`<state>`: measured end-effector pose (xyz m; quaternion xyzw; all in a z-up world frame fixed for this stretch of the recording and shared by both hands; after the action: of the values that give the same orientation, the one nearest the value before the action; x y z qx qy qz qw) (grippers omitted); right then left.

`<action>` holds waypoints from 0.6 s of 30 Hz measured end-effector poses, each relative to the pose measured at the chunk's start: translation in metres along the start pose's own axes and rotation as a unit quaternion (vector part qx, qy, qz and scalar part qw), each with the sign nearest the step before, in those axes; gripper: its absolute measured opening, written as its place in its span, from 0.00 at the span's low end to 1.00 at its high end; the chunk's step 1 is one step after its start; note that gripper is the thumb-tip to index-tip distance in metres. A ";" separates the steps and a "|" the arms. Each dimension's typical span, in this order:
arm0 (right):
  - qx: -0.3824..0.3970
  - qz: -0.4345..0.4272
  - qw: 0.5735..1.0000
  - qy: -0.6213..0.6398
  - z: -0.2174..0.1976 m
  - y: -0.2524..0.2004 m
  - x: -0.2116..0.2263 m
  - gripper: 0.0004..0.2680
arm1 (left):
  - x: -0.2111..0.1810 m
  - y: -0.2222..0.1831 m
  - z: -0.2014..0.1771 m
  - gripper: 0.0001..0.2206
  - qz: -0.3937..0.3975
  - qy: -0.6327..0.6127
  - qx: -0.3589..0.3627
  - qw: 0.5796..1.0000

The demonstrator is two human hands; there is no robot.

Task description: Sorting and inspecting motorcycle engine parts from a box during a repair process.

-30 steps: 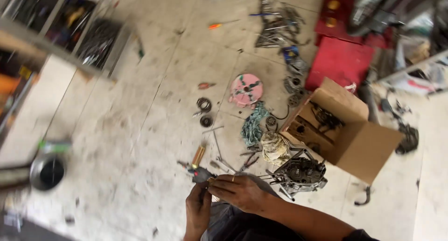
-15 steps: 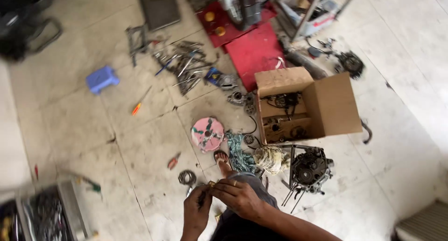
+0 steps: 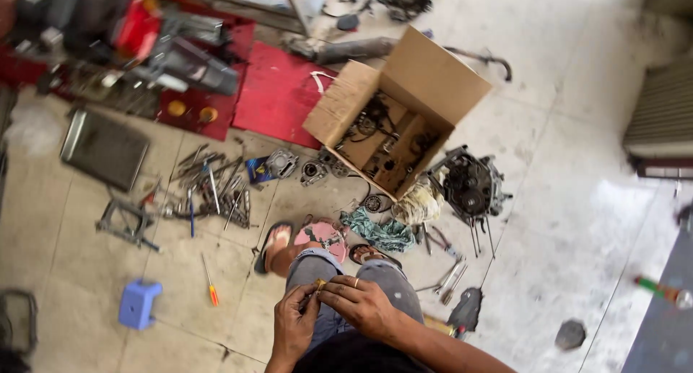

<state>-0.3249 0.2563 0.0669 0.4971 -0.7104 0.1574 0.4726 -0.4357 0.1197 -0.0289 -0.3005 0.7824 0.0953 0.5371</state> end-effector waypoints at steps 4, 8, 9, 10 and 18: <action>-0.063 0.112 0.991 -0.042 0.013 0.002 -0.063 0.11 | 0.026 0.078 0.023 0.10 0.023 0.063 0.132 0.989; -0.203 0.318 0.925 0.044 0.049 -0.022 -0.181 0.12 | 0.075 0.169 0.083 0.11 0.078 0.117 0.292 0.946; -0.267 0.393 0.873 0.113 0.063 -0.040 -0.219 0.12 | 0.086 0.191 0.103 0.11 0.125 0.148 0.328 0.924; -0.294 0.416 0.853 0.111 0.092 -0.056 -0.256 0.12 | 0.110 0.206 0.122 0.11 0.130 0.149 0.365 0.910; 0.006 0.678 0.733 -0.056 0.436 -0.188 -0.529 0.18 | 0.262 0.278 0.285 0.15 0.220 0.219 0.489 0.815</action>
<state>-0.3580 0.1634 -0.6374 -0.1056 -0.8831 0.4123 0.1972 -0.4356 0.3805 -0.4282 0.1694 0.8680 -0.2527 0.3924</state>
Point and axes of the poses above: each hand's wrist, its own y-axis towards the middle knuckle, its own z-axis out of the palm, x = y × z, the point moved 7 cm from there along y, towards the middle knuckle, and after that the axes turned 13 degrees about z, right-handed, at the moved point
